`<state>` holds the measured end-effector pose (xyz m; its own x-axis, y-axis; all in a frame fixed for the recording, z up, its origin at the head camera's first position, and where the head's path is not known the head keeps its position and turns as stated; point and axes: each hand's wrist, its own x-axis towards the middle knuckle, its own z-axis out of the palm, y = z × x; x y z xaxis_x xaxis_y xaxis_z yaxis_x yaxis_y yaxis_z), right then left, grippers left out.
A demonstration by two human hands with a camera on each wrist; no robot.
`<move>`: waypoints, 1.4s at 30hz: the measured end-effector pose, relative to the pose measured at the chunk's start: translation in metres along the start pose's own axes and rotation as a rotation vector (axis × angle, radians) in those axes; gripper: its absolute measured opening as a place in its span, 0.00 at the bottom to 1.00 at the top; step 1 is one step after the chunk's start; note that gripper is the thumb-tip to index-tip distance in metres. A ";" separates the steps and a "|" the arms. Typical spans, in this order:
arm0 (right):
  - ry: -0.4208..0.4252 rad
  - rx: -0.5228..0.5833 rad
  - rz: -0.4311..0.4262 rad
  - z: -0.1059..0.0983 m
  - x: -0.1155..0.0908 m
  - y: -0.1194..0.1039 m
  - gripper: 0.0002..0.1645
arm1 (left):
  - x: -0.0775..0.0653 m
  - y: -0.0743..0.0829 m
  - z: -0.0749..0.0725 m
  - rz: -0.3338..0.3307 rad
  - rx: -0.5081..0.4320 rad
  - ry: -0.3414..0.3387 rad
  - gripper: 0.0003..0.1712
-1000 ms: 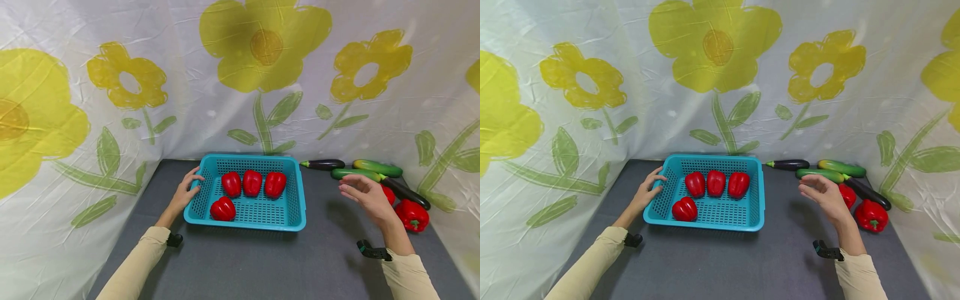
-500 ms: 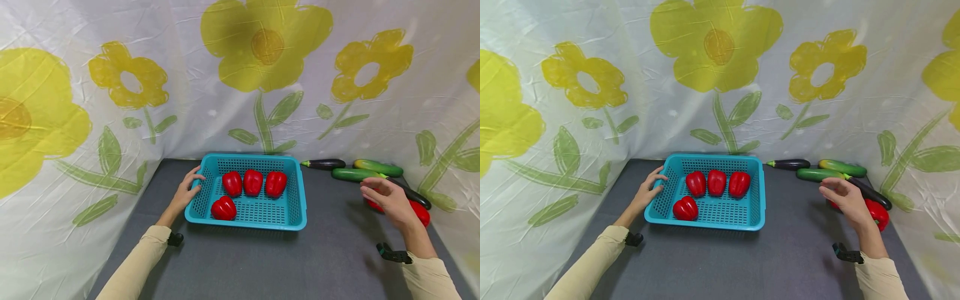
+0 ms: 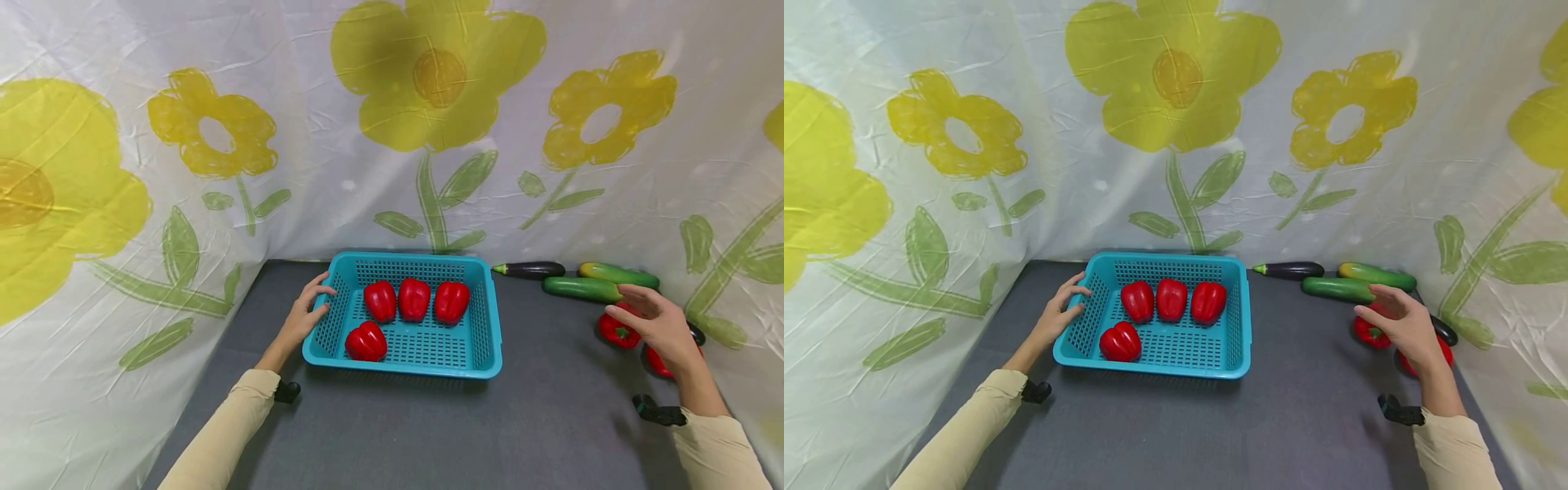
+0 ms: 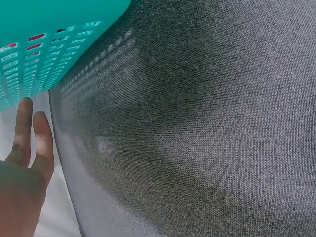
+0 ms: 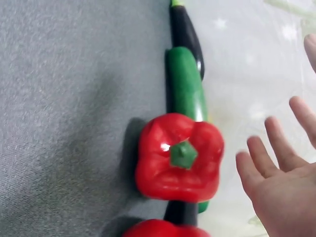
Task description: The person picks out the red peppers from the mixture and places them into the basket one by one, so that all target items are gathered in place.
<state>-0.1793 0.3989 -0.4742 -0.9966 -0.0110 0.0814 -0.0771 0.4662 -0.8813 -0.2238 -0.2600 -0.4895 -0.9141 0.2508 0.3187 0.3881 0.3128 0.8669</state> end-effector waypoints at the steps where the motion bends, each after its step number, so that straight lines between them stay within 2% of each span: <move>1: 0.003 -0.006 0.002 -0.001 0.000 0.001 0.36 | 0.000 0.000 0.000 -0.001 -0.001 0.000 0.14; 8: 0.050 -0.023 0.048 0.002 0.005 0.014 0.41 | 0.000 -0.004 0.000 0.002 -0.007 0.005 0.15; 15: 0.116 -0.104 0.042 0.008 0.010 0.023 0.44 | 0.002 -0.036 0.000 0.036 0.001 0.021 0.15; 19: 0.115 -0.118 0.082 0.009 0.013 0.023 0.47 | 0.002 -0.043 0.000 0.040 0.009 0.027 0.16; 23: 0.098 -0.111 0.115 0.010 0.015 0.023 0.49 | 0.001 -0.037 0.000 0.036 0.004 0.024 0.15; 30: 0.097 -0.086 0.118 0.015 0.018 0.027 0.49 | -0.001 -0.010 0.000 0.027 0.013 0.003 0.13; 36: 0.108 -0.078 0.135 0.019 0.018 0.032 0.49 | -0.001 -0.004 0.000 0.020 0.023 0.002 0.14; 42: 0.066 -0.117 0.177 0.019 0.021 0.039 0.51 | -0.001 0.002 0.000 0.000 0.007 0.003 0.15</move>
<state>-0.2036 0.4005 -0.5158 -0.9900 0.1361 -0.0367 0.1069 0.5550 -0.8249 -0.2220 -0.2594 -0.4880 -0.9142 0.2485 0.3201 0.3893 0.3193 0.8640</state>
